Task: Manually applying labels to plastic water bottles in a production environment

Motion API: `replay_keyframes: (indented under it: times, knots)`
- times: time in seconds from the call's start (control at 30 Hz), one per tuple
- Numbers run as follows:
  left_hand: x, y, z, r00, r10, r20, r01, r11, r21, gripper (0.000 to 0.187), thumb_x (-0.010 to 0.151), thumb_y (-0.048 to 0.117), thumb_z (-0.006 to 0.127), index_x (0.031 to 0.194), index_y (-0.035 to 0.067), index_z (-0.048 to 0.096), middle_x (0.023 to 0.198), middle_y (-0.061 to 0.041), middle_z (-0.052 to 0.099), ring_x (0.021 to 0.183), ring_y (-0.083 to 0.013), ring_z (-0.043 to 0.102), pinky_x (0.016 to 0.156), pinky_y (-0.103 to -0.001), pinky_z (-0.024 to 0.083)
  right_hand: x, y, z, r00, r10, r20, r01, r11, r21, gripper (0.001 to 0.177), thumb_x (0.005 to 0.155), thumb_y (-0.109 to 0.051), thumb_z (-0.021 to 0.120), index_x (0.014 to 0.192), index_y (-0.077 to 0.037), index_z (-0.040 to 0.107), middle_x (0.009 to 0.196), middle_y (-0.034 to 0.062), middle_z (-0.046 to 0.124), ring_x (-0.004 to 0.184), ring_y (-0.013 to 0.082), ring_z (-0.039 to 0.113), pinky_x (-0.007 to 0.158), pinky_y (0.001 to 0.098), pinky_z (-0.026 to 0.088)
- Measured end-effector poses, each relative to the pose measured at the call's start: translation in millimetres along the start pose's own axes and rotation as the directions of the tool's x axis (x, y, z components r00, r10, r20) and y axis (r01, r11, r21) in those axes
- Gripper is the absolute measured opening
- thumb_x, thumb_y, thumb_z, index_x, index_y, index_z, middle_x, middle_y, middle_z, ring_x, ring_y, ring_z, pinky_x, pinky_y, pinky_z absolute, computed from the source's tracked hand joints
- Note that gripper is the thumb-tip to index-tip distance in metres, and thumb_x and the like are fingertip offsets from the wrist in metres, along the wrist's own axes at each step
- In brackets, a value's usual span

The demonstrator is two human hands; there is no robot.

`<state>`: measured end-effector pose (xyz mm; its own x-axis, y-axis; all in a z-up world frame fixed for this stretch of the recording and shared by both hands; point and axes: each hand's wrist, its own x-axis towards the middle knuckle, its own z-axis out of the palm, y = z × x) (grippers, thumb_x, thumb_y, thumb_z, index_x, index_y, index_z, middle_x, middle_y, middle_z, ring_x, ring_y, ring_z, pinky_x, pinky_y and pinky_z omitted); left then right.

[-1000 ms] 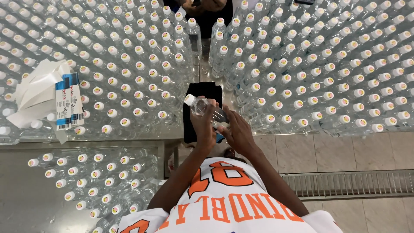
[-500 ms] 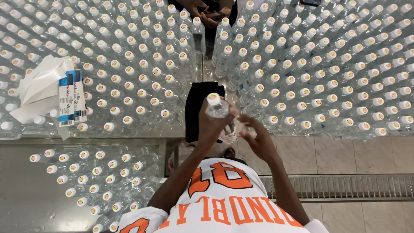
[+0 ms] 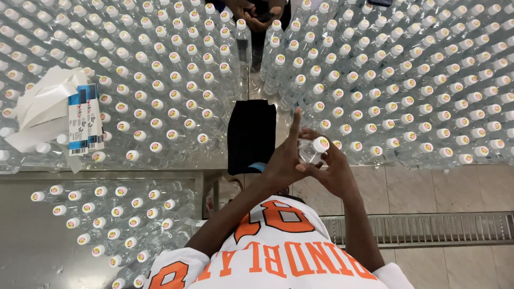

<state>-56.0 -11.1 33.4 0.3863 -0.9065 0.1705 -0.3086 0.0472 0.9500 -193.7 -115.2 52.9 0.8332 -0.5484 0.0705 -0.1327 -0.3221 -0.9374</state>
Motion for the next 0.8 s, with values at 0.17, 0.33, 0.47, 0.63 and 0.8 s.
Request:
replay_keyframes:
  times: [0.17, 0.33, 0.47, 0.63, 0.8]
  knots:
    - [2.5, -18.4, 16.3, 0.964, 0.198, -0.175, -0.204, 0.979, -0.014, 0.122, 0.098, 0.082, 0.042, 0.175, -0.001, -0.004, 0.144, -0.031, 0.035, 0.126, -0.0528, 0.067, 0.107, -0.061, 0.059, -9.0, 43.4, 6.5, 0.982, 0.172, -0.084, -0.141, 0.947, 0.289, 0.074, 0.085, -0.013, 0.092, 0.151, -0.002, 0.062, 0.134, 0.0166, 0.074, 0.119, 0.0204, 0.069, 0.092, 0.0343, 0.063]
    - [-10.3, -31.3, 18.6, 0.927, 0.316, -0.204, -0.228, 0.904, 0.363, 0.107, 0.093, 0.035, 0.085, 0.176, 0.006, 0.022, 0.142, -0.021, 0.044, 0.133, -0.0438, 0.056, 0.115, -0.055, 0.051, -5.2, 28.8, 15.5, 0.894, 0.272, -0.356, -0.168, 0.94, 0.297, 0.068, 0.082, -0.017, 0.096, 0.142, -0.005, 0.067, 0.126, 0.0126, 0.075, 0.115, 0.0205, 0.071, 0.094, 0.0375, 0.066]
    - [-48.6, -41.5, 20.4, 0.91, 0.386, -0.148, -0.279, 0.838, 0.469, 0.05, 0.11, 0.025, 0.069, 0.155, 0.006, 0.058, 0.139, -0.012, 0.061, 0.138, -0.0317, 0.064, 0.116, -0.04, 0.053, -19.1, 101.4, -5.4, 0.761, 0.244, -0.601, -0.049, 0.945, 0.322, 0.058, 0.098, -0.026, 0.089, 0.146, -0.009, 0.062, 0.124, 0.0114, 0.068, 0.116, 0.0207, 0.067, 0.103, 0.0442, 0.065]
    - [-43.7, -53.0, 23.8, 0.898, 0.44, -0.02, -0.317, 0.678, 0.663, 0.053, 0.111, 0.017, 0.065, 0.158, -0.002, 0.052, 0.15, -0.024, 0.059, 0.146, -0.0397, 0.058, 0.124, -0.046, 0.047, -10.1, 46.1, -4.3, 0.716, 0.251, -0.651, 0.018, 0.926, 0.376, 0.056, 0.103, -0.025, 0.085, 0.147, -0.006, 0.057, 0.133, 0.0145, 0.065, 0.121, 0.0247, 0.07, 0.101, 0.0504, 0.068]
    - [-32.2, -55.3, 28.2, 0.904, 0.427, -0.011, -0.269, 0.59, 0.761, 0.058, 0.108, 0.014, 0.068, 0.16, -0.005, 0.049, 0.156, -0.028, 0.057, 0.148, -0.0427, 0.056, 0.126, -0.05, 0.043, -21.7, 72.8, -2.4, 0.715, 0.273, -0.643, 0.05, 0.898, 0.437, 0.057, 0.1, -0.022, 0.085, 0.146, -0.003, 0.056, 0.133, 0.0137, 0.066, 0.121, 0.0271, 0.073, 0.099, 0.0508, 0.07]
